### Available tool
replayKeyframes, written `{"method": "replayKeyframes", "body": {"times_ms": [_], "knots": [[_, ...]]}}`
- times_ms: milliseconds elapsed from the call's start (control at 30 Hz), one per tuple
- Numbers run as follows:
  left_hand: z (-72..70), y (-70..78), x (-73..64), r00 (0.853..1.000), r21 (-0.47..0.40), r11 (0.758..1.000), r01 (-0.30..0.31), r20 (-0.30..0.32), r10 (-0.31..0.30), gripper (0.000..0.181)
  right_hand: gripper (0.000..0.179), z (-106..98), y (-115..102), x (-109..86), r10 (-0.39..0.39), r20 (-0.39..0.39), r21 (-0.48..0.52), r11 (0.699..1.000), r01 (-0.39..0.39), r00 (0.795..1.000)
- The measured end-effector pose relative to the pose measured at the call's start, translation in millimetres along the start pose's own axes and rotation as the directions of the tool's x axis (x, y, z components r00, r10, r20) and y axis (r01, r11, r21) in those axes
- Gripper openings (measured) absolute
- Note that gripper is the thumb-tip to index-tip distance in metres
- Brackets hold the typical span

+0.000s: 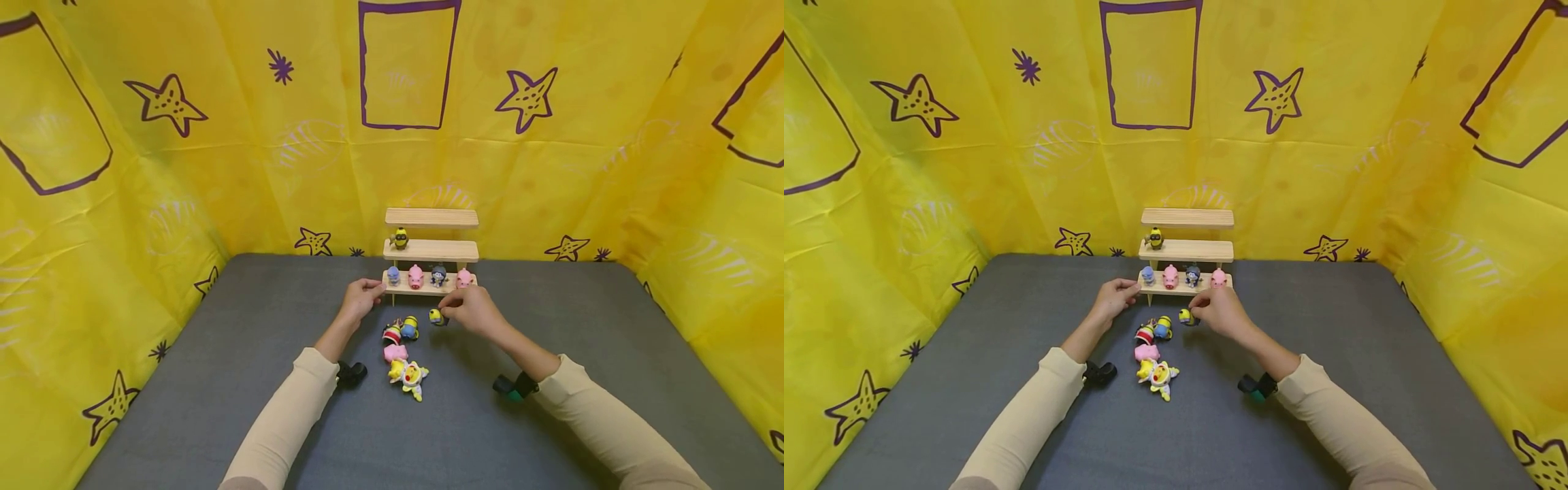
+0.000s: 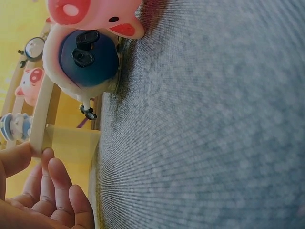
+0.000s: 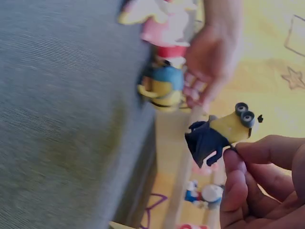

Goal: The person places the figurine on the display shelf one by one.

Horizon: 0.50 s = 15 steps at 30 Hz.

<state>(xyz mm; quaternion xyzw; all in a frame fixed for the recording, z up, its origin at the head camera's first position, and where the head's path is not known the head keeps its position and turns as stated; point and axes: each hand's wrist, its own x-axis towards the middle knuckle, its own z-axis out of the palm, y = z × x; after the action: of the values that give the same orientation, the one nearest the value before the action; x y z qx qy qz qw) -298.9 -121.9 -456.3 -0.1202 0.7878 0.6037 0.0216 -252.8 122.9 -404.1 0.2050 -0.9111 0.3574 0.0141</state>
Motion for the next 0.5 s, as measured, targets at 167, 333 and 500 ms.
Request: {"method": "replayKeyframes", "body": {"times_ms": [167, 333, 500], "knots": [[0.1, -1.2, 0.2, 1.0, 0.001, 1.0, -0.002, -0.003, 0.002, 0.028, 0.009, -13, 0, 7.9, 0.042, -0.009, 0.096, 0.994, -0.041, 0.999], [-0.1, -0.8, -0.2, 1.0, 0.002, 1.0, 0.007, -0.001, -0.007, 0.028, 0.011, -22, 1, 13.6, 0.089, 0.003, 0.172, 0.981, -0.088, 0.996], [-0.2, 0.4, -0.4, 1.0, -0.003, 1.0, 0.007, 0.001, -0.007, 0.028, 0.016, -32, -2, 19.4, 0.164, 0.029, 0.273, 0.948, -0.165, 0.986]]}}
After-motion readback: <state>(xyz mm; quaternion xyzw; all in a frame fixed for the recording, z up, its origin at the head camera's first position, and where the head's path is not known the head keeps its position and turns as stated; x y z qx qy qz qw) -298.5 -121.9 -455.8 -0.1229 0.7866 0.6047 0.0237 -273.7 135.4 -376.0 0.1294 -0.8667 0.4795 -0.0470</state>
